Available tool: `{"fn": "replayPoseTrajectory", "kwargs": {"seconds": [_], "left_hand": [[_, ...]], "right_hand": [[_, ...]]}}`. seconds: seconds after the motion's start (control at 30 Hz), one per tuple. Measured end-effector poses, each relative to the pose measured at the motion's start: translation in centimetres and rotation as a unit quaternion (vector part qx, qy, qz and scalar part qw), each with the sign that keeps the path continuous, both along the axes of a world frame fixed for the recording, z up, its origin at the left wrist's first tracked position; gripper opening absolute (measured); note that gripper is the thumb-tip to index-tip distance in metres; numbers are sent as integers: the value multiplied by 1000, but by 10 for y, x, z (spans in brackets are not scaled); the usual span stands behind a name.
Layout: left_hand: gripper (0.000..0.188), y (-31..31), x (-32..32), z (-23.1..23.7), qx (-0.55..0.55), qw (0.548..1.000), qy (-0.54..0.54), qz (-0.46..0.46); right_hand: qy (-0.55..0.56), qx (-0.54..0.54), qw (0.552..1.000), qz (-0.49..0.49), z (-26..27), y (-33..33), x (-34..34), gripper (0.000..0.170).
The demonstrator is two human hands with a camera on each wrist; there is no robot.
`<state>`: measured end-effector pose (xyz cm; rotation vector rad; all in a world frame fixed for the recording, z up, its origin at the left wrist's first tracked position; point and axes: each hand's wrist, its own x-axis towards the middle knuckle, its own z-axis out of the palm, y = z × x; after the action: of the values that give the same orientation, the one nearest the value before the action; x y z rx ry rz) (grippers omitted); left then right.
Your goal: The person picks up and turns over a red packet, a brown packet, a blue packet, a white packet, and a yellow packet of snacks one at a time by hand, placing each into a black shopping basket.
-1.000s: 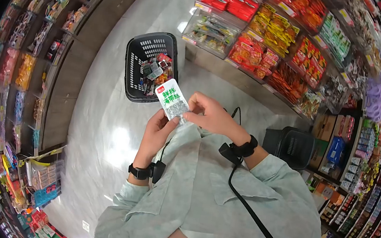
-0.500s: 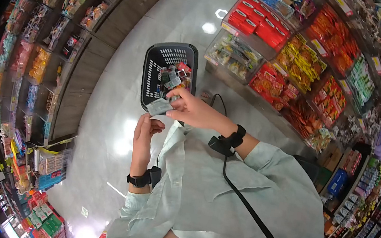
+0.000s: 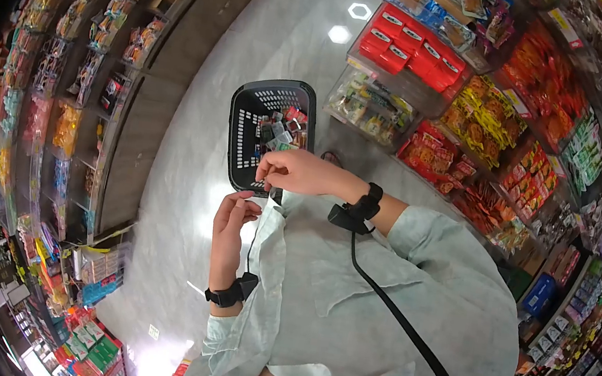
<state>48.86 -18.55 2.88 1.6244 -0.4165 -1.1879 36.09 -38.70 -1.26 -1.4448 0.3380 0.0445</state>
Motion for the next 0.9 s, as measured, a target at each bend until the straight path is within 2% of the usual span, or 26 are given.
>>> {"fn": "replayPoseTrajectory", "kwargs": {"seconds": [0.1,0.33,0.5,0.9], "left_hand": [[27,-5,6,0,-4,999,-15,-29],[22,15,24,-8,-52,995,9,-82],[24,54,26,-12,-69,990,1,-119],[23,144,3,-54,-60,957,81,-271]], "right_hand": [[-40,-1,998,-41,-4,2,-5,18],[2,-39,995,-96,25,28,-23,16],[-29,-61,982,-179,22,81,-37,14],[43,-67,939,-335,32,222,-119,27]]}}
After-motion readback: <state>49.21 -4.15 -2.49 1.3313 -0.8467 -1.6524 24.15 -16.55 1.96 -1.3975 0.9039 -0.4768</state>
